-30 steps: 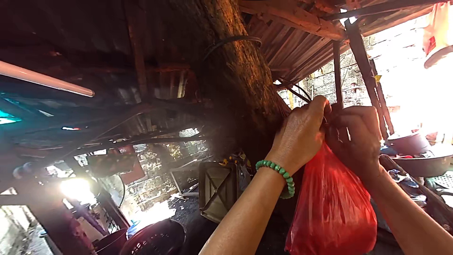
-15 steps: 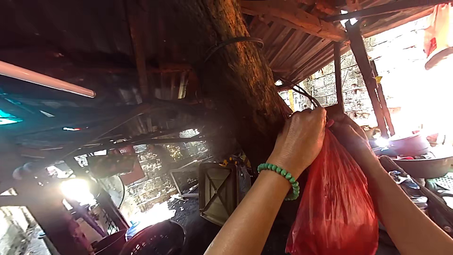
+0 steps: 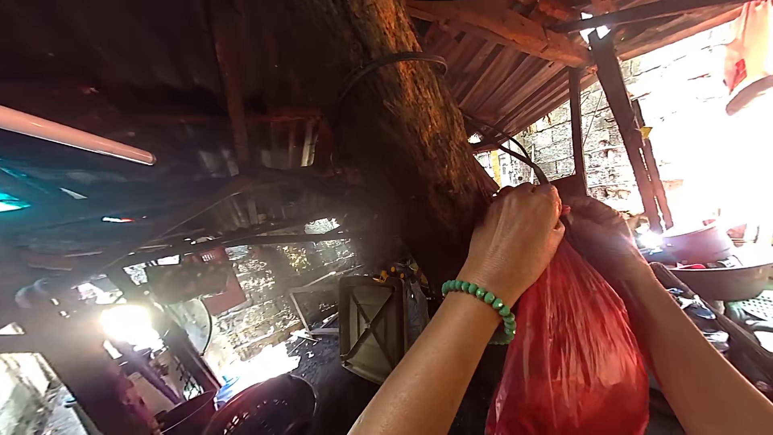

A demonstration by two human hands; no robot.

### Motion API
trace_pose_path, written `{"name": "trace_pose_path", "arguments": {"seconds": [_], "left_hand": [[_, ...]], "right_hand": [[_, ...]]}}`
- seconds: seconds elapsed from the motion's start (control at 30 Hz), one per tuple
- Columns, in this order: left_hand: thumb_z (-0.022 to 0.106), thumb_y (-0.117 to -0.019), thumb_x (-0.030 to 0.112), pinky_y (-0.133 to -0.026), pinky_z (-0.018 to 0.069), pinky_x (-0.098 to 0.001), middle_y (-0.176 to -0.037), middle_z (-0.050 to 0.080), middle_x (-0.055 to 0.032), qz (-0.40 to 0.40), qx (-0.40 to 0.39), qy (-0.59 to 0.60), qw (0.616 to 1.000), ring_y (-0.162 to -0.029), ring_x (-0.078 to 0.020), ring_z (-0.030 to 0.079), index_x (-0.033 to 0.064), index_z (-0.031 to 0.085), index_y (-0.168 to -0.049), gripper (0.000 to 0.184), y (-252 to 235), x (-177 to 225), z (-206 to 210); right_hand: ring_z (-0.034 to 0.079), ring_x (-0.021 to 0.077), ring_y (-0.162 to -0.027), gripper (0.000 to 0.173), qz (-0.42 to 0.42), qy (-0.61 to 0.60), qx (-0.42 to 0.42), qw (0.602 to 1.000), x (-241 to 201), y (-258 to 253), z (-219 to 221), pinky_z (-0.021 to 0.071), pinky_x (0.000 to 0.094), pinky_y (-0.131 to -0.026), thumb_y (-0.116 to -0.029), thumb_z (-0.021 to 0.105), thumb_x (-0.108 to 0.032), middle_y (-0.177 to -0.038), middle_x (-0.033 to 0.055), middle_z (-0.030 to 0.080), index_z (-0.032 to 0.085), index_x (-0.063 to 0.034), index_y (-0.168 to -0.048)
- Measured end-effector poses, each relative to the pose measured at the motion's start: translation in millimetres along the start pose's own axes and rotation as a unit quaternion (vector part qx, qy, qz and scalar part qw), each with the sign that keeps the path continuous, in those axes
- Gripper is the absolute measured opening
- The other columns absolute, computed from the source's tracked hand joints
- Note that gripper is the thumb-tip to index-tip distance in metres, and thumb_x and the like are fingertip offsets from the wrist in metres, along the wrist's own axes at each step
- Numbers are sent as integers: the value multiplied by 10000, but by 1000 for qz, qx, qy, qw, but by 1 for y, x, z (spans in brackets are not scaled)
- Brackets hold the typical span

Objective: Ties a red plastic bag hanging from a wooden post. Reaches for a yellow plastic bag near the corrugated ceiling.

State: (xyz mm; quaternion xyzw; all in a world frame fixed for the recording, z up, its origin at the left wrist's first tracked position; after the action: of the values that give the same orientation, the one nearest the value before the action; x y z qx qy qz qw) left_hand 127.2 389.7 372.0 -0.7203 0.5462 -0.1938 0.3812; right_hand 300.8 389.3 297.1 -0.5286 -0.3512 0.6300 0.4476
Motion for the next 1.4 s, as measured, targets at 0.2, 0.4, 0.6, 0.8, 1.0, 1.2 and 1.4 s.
{"name": "trace_pose_path", "arguments": {"seconds": [0.2,0.4,0.6,0.8,1.0,1.2,1.4], "left_hand": [[605,-982,72,-741,521,-379,-834,653,-127,0,-5,12,1000,-832,-247,660,-3,697,-923,133,0,-1,-2],[603,-1001,98,-754,536,-400,-846,685,-133,-2,-22,27,999,-832,-245,679,-4,711,-944,159,-1,-1,-5],[612,-1001,127,-745,543,-382,-863,687,-120,-7,1,27,1000,-833,-231,681,11,728,-950,172,-1,-2,-2],[641,-971,134,-715,539,-380,-843,691,-106,-1,-4,4,1000,-809,-225,684,23,732,-932,149,1,0,-1],[578,-988,7,-751,559,-406,-910,677,-146,5,23,43,999,-842,-271,681,20,693,-1115,172,-1,-2,-2],[583,-1020,50,-877,547,-382,-1162,632,-164,-15,-45,14,999,-1046,-277,648,41,739,-1121,186,-2,1,-5],[552,-1014,2,-856,538,-355,-1107,634,-155,0,-53,17,998,-1001,-253,645,17,746,-1062,200,-1,0,-7]], "right_hand": [[698,-32,-793,196,-46,34,-10,998,-1,-5,1,582,148,-729,-926,693,-38,-941,-107,771,773,-179,-1036],[630,-63,-741,179,-62,189,47,979,-15,-7,16,538,125,-687,-953,558,-7,-872,-151,692,637,-163,-995],[616,-31,-735,114,-78,435,50,896,-28,0,23,525,153,-672,-946,606,-117,-932,-18,673,620,-66,-1048],[543,-40,-630,136,-88,443,36,892,-34,8,27,476,125,-591,-932,619,-58,-843,-35,631,590,-70,-1065],[613,-2,-706,100,-44,485,46,872,-36,15,18,530,182,-660,-947,664,-109,-946,9,700,691,-52,-1025],[588,-7,-864,88,21,350,8,936,-41,16,15,523,133,-716,-856,596,-40,-1041,-18,566,651,-98,-895],[598,-8,-827,93,28,226,-44,973,-33,12,14,524,156,-677,-820,593,-174,-984,-93,606,654,-226,-865]]}}
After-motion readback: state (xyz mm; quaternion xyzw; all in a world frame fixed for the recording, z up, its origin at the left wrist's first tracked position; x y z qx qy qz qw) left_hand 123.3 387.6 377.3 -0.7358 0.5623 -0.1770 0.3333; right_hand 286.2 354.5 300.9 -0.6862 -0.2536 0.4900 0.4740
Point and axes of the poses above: each hand's wrist, its own y-axis away from the middle knuckle, its own z-axis out of the palm, x = y × z, the point moved 1 cm from there along -y, towards the middle knuckle
